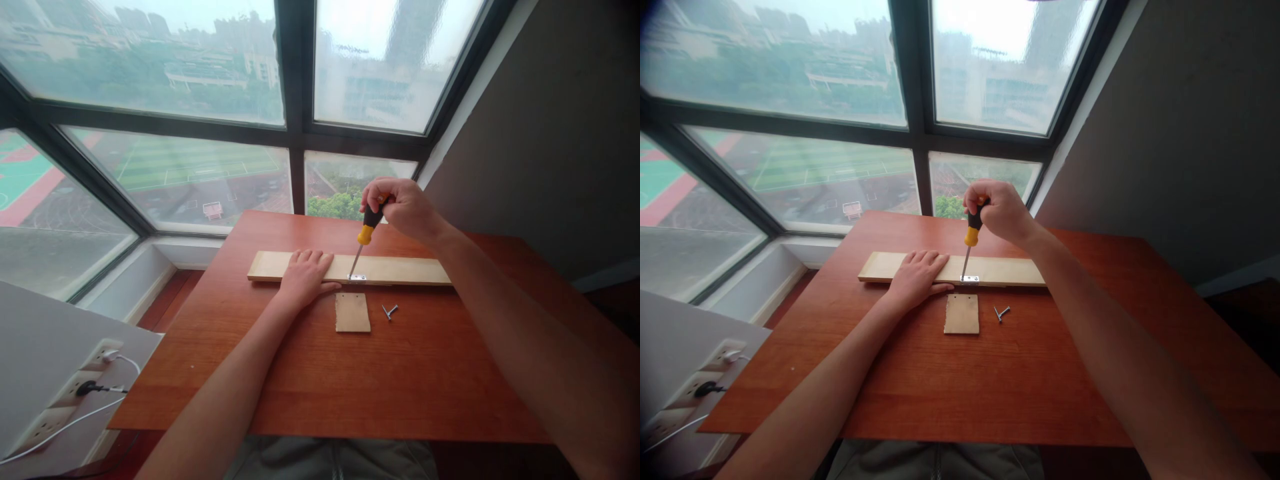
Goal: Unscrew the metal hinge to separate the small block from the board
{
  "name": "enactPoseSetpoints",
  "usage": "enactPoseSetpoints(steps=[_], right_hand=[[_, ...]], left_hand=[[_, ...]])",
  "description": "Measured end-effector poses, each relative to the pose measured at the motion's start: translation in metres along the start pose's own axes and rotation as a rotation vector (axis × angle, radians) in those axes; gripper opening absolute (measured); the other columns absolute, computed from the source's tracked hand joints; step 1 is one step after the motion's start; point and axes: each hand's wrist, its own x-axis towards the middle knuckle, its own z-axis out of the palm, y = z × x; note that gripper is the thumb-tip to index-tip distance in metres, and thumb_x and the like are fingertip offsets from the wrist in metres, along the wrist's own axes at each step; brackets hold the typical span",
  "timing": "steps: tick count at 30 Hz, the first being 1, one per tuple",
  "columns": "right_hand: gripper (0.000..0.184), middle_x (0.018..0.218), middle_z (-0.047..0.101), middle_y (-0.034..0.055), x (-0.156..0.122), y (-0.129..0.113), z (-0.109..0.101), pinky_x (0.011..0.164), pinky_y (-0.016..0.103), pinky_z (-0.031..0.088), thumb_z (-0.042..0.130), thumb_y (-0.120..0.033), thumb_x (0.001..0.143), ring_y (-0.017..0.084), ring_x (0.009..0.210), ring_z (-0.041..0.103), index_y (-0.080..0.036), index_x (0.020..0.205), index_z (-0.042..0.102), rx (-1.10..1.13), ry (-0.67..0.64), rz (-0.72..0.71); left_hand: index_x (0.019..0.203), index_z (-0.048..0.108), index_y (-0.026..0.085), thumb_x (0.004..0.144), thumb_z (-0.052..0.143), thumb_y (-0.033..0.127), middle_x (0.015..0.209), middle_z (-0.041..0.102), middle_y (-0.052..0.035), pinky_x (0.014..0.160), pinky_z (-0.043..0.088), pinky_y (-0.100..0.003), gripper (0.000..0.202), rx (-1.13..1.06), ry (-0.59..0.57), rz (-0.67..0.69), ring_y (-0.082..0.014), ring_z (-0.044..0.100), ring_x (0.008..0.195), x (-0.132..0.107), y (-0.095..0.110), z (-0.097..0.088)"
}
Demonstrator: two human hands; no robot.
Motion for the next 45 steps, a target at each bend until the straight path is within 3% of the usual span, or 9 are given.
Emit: enactPoseSetpoints(steps=[6,17,36,45], right_hand=[[0.015,0.074,0.056,0.0017,0.005,0.001,-0.009,0.075,0.037,0.052,0.037,-0.011,0.052,0.018,0.077,0.063,-0.022,0.056,0.047,0.128,0.006,-0.003],[0.020,0.076,0.061,0.0023,-0.014,-0.008,-0.021,0.076,0.038,0.054,0.041,-0.008,0.058,0.021,0.082,0.064,-0.025,0.062,0.050,-0.049,0.018,0.188],[0.022,0.075,0.060,0.0019,-0.022,0.002,-0.021,0.072,0.036,0.053,0.040,-0.008,0.055,0.020,0.080,0.063,-0.023,0.064,0.053,0.008,0.065,0.148],[0.024,0.076,0.060,0.0021,-0.023,-0.001,-0.021,0.072,0.034,0.053,0.040,-0.007,0.055,0.020,0.081,0.062,-0.024,0.065,0.054,-0.065,0.041,0.146]], left_hand=[[0.135,0.051,0.022,0.084,0.054,0.070,0.126,0.060,-0.0133,0.103,0.032,-0.043,0.071,0.010,0.006,0.005,-0.0313,0.051,0.117,-0.001,0.000,0.000],[0.133,0.051,0.024,0.083,0.055,0.070,0.125,0.060,-0.0124,0.103,0.032,-0.043,0.068,-0.012,0.001,-0.003,-0.0310,0.050,0.118,0.000,0.000,0.000],[0.133,0.052,0.023,0.084,0.055,0.070,0.125,0.060,-0.0126,0.102,0.032,-0.042,0.068,-0.003,0.001,0.001,-0.0306,0.051,0.117,0.000,0.000,-0.001],[0.133,0.052,0.023,0.083,0.055,0.070,0.125,0.060,-0.0126,0.102,0.032,-0.042,0.069,-0.004,0.006,0.003,-0.0307,0.051,0.117,0.000,0.000,0.000]])
